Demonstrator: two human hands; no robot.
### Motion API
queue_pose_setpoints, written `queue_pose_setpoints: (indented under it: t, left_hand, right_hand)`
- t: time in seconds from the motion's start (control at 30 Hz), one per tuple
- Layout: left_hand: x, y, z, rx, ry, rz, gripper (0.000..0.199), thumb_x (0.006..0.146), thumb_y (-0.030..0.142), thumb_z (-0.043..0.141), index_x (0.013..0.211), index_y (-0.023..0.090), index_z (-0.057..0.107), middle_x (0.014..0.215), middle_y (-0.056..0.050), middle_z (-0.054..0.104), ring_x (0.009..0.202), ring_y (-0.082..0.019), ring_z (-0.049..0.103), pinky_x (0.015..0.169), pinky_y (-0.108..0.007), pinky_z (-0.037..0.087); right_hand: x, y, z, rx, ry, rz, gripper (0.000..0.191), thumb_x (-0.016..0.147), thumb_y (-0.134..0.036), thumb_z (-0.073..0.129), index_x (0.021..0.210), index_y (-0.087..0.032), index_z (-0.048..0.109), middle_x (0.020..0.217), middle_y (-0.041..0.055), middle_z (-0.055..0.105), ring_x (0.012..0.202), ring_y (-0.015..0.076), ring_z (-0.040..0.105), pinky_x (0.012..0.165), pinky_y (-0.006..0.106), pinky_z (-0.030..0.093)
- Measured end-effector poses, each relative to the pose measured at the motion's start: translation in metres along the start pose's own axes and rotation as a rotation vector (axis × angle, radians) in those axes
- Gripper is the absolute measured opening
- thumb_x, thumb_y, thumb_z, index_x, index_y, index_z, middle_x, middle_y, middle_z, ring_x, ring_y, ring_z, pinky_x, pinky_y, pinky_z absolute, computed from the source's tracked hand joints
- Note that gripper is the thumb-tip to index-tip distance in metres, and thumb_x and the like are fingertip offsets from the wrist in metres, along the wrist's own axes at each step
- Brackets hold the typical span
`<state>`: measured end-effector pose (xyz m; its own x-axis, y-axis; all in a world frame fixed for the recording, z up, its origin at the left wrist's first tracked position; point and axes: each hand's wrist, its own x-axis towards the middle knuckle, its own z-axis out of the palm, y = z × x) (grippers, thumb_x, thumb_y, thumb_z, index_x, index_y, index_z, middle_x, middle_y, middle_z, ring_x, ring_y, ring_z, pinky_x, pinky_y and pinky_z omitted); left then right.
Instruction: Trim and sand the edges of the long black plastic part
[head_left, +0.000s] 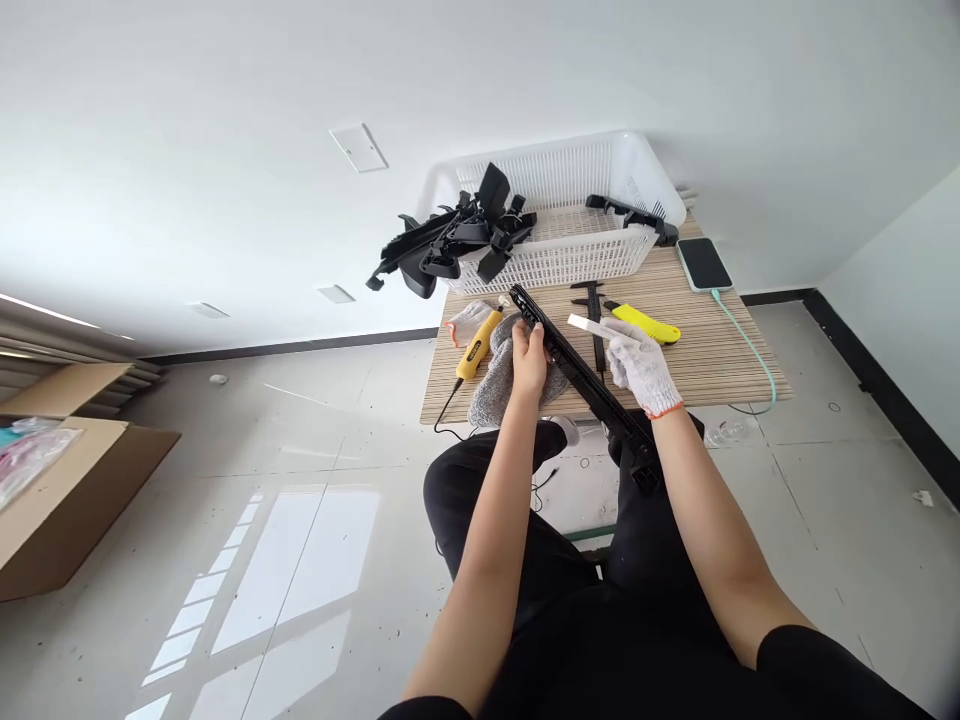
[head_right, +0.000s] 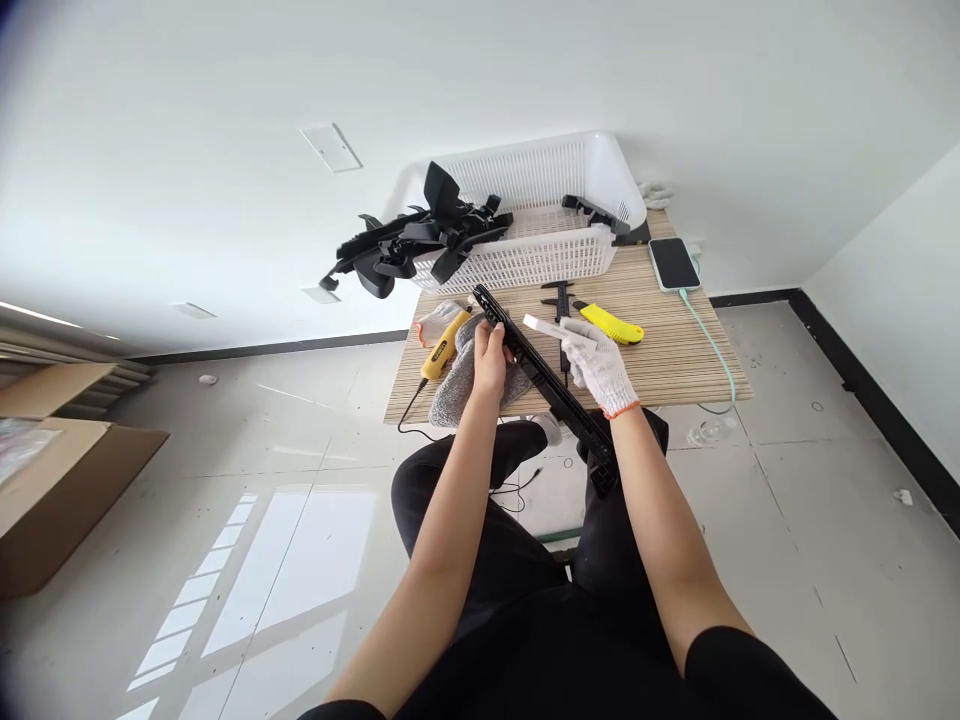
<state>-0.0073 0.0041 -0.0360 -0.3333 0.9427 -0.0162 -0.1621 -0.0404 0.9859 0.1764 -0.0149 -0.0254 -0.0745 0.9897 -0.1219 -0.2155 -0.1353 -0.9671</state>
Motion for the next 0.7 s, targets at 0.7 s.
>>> queue_pose_setpoints:
  t: [0.7]
  left_hand:
    - [0.001,-0.003,-0.004,0.062,-0.054,-0.064,0.028,0.093,0.043,0.06,0.113,0.023,0.055,0.079,0.0,0.055,0.069,-0.015,0.054,0.067,-0.028,0.047]
  right_hand:
    - [-0.006,-0.011,0.021,-0.403,0.244,-0.004,0.051,0.08,-0.061,0.069,0.113,-0.022,0.069,0.088,0.0039,0.071,0.054,0.0139,0.06,0.044,0.026,0.049]
